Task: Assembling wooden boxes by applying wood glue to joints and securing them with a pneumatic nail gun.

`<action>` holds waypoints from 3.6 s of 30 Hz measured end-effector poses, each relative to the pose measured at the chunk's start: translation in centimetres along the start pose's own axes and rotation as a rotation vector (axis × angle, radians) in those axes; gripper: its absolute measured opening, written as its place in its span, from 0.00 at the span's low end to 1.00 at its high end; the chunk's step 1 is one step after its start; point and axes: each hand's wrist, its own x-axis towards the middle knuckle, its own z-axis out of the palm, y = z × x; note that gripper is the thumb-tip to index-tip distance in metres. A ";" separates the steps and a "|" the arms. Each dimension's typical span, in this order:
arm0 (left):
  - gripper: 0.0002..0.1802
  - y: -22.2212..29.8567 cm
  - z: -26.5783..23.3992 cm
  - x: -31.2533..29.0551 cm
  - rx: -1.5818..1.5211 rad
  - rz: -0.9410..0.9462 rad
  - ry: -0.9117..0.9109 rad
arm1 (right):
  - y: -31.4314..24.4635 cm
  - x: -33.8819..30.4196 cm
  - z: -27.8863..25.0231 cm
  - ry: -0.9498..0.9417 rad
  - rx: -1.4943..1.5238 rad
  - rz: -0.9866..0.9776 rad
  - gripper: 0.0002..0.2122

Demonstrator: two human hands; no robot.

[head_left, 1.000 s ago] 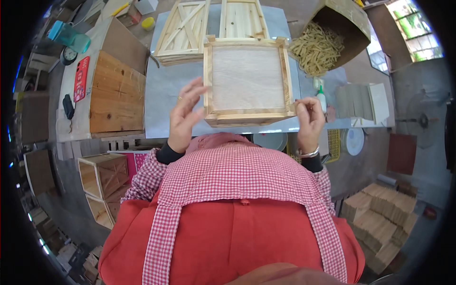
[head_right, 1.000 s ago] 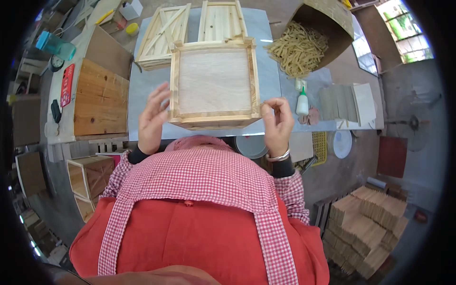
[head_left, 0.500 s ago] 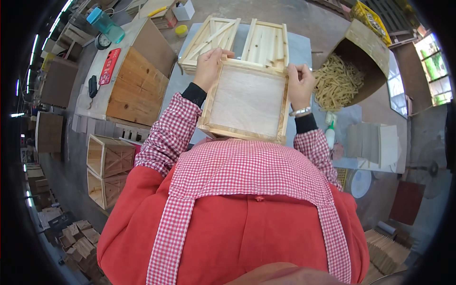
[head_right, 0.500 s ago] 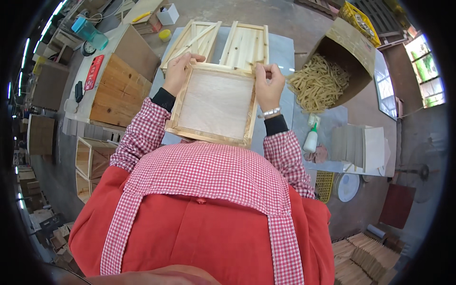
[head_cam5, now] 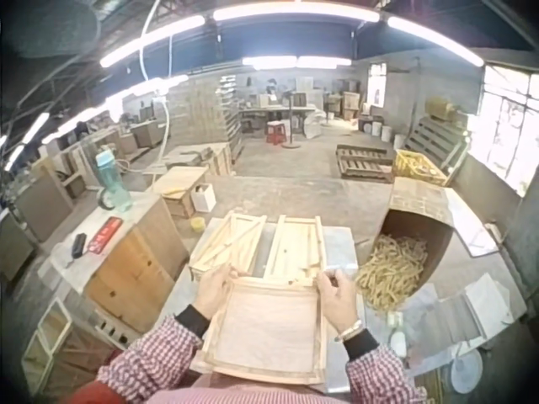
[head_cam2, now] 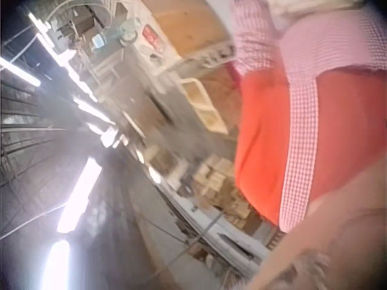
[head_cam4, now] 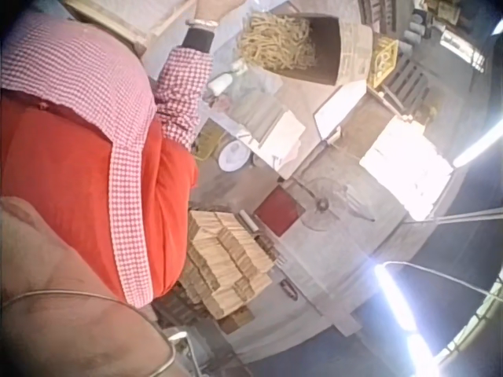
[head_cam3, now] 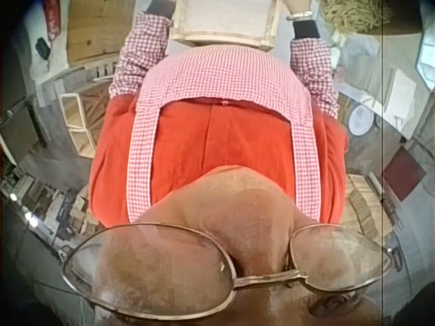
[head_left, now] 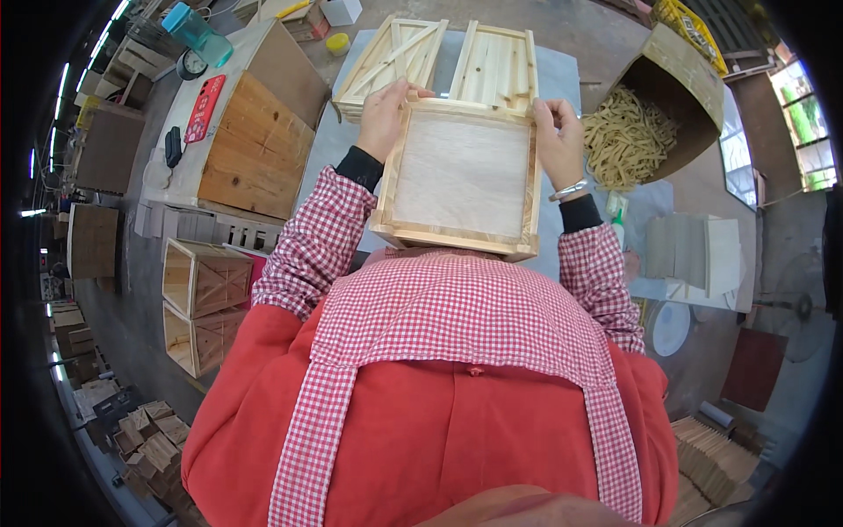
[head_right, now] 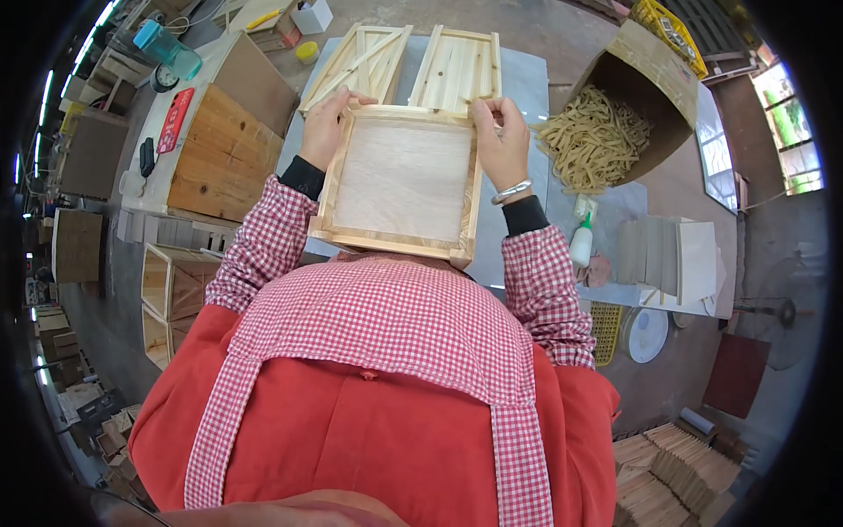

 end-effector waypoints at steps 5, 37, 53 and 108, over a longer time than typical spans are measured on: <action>0.22 -0.2 -1.6 -2.3 -0.018 -0.062 0.267 | -4.2 -3.7 -5.4 0.053 0.109 0.273 0.10; 0.23 -1.0 -1.9 2.5 0.029 0.024 -0.163 | -0.7 -1.7 2.3 0.075 0.129 0.173 0.10; 0.25 0.8 -2.3 1.1 -0.017 -0.116 -0.084 | -2.5 -2.2 3.8 0.265 0.108 0.250 0.09; 0.16 11.3 1.6 -6.0 0.472 0.756 -0.585 | -17.2 -1.7 -3.1 -0.797 0.090 -0.208 0.09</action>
